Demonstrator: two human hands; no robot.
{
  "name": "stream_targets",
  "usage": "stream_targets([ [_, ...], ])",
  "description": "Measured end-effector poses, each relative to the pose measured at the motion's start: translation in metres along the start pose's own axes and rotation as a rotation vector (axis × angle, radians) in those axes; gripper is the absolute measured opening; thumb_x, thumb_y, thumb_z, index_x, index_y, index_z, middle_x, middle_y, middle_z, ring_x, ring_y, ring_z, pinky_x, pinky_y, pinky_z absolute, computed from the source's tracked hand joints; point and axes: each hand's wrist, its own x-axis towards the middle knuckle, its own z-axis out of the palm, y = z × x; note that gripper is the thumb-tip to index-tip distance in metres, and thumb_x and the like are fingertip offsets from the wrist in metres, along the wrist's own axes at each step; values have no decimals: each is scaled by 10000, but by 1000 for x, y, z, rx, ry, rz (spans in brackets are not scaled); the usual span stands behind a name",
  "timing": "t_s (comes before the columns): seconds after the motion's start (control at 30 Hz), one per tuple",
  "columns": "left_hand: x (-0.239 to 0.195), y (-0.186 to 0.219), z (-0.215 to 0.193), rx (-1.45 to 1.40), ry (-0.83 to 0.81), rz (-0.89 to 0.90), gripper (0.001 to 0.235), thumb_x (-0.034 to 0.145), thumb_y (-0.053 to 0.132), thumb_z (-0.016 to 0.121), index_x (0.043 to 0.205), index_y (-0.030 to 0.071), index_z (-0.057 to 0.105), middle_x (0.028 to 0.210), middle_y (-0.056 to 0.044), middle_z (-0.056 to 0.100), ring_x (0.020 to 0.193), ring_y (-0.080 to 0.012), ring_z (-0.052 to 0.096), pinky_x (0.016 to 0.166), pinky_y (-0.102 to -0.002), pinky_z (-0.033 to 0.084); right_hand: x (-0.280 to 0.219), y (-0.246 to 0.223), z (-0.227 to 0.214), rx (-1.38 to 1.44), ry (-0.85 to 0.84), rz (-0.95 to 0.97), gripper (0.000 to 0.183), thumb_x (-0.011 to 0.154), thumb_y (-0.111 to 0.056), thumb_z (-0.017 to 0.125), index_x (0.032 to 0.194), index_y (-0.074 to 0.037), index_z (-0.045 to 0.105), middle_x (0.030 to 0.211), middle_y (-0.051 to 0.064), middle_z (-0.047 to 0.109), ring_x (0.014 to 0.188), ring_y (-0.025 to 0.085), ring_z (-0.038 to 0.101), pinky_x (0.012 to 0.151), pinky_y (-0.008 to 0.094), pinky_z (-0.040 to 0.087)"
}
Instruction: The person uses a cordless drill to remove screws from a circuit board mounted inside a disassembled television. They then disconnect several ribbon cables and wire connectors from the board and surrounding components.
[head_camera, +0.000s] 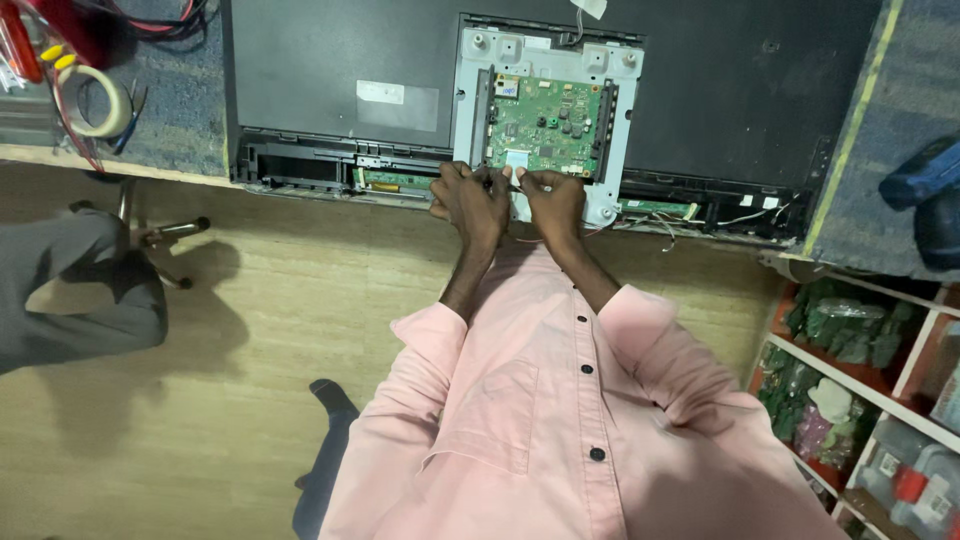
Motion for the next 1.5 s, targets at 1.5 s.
stream_targets([
  [1.5,11,-8,9,-46,-31,-10,382,809,396,827,687,52,712,1082,-97,494,1098,-329,392,928,-522,285,-6,-7,-3,175,-50,86,229,912,-248,798,879,-22,808,541,6,640,386,75,536,374,281,406],
])
